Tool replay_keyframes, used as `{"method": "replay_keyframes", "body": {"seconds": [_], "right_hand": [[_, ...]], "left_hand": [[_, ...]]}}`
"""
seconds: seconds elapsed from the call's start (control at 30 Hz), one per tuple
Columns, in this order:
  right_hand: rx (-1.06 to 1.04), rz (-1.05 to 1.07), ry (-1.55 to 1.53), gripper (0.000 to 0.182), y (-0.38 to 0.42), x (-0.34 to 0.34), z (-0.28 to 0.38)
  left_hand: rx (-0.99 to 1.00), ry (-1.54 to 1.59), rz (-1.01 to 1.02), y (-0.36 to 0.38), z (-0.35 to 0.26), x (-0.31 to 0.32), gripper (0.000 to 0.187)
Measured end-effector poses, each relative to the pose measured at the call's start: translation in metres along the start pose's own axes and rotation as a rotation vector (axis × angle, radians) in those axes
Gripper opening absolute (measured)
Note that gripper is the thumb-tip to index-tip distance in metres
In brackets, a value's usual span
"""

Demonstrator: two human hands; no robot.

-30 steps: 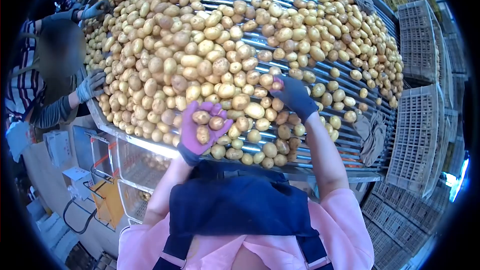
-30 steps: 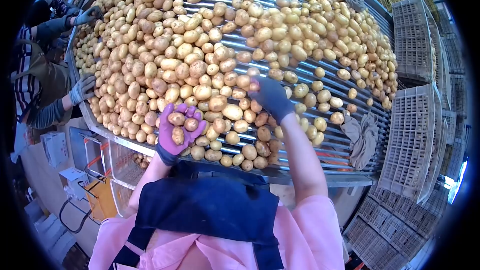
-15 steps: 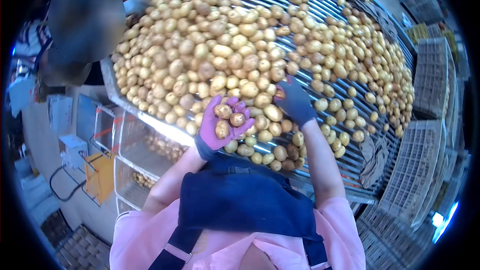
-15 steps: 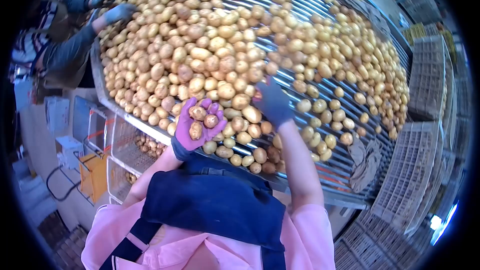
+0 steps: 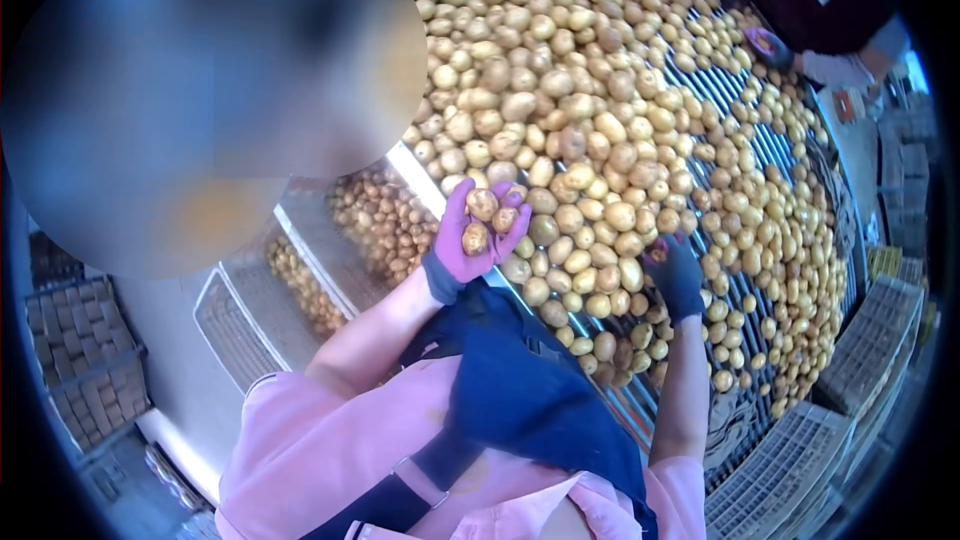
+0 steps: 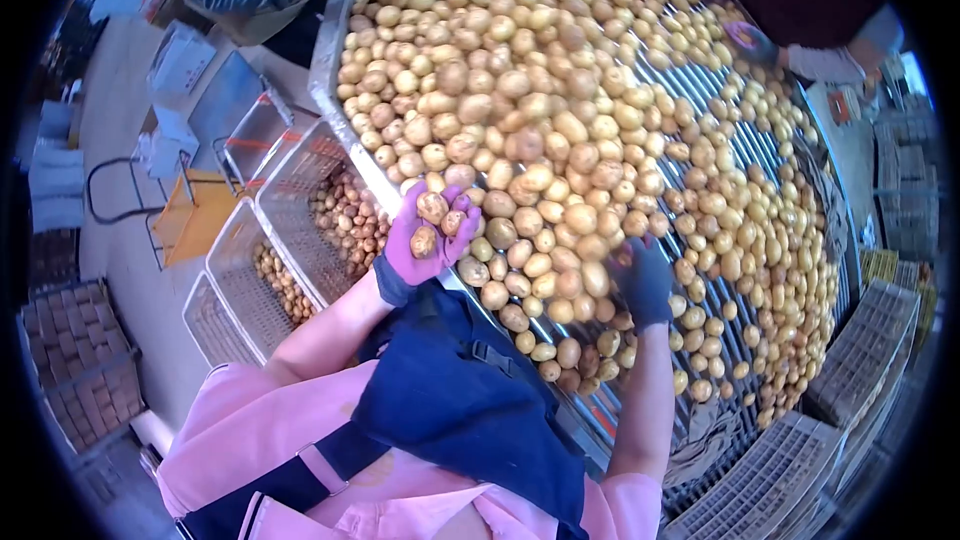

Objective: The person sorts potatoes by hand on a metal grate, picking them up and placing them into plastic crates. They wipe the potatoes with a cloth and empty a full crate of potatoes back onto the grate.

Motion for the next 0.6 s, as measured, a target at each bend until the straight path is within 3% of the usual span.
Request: {"method": "replay_keyframes", "body": {"seconds": [0.07,0.13,0.17,0.23,0.27,0.33,0.37,0.43,0.5,0.6], "right_hand": [[-0.09,-0.055,-0.055,0.031,0.003,0.0,-0.005],[-0.021,-0.04,-0.225,0.032,0.008,0.007,-0.027],[0.235,-0.082,-0.36,0.031,0.012,-0.004,-0.03],[0.72,-0.084,-0.724,0.034,0.04,-0.008,-0.05],[0.714,-0.092,-0.717,0.034,0.041,-0.012,-0.049],[0.747,-0.181,-0.883,0.034,0.052,-0.027,-0.041],[0.755,-0.226,-0.964,0.035,0.056,-0.035,-0.035],[0.711,-0.161,-1.089,0.038,0.051,-0.032,0.006],[0.629,-0.046,-1.114,0.039,0.044,-0.031,0.056],[0.363,0.168,-1.124,0.038,0.03,-0.016,0.149]], "left_hand": [[0.035,0.011,0.033,0.012,-0.015,0.0,0.037],[0.168,-0.034,0.04,0.029,-0.039,-0.006,0.037],[0.193,0.026,-0.017,0.043,-0.048,-0.015,0.038],[0.388,-0.222,0.049,0.072,-0.089,-0.023,0.043],[0.46,-0.374,0.072,0.083,-0.109,-0.029,0.043],[1.139,-0.892,-0.732,0.124,-0.199,-0.106,0.039],[1.319,-0.892,-0.707,0.144,-0.21,-0.099,0.037],[1.497,-0.889,-0.643,0.157,-0.207,-0.063,0.035],[1.185,-0.836,-0.139,0.12,-0.151,-0.013,0.031],[0.335,-0.575,0.174,0.044,-0.02,0.013,0.038]]}}
Point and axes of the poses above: each hand's wrist, its own y-axis away from the middle knuckle, its own x-axis out of the palm, z = x × y, the point moved 10 cm from there along -y, towards the middle knuckle, and after that the axes turned 14 degrees about -z, right-handed, at the moved point
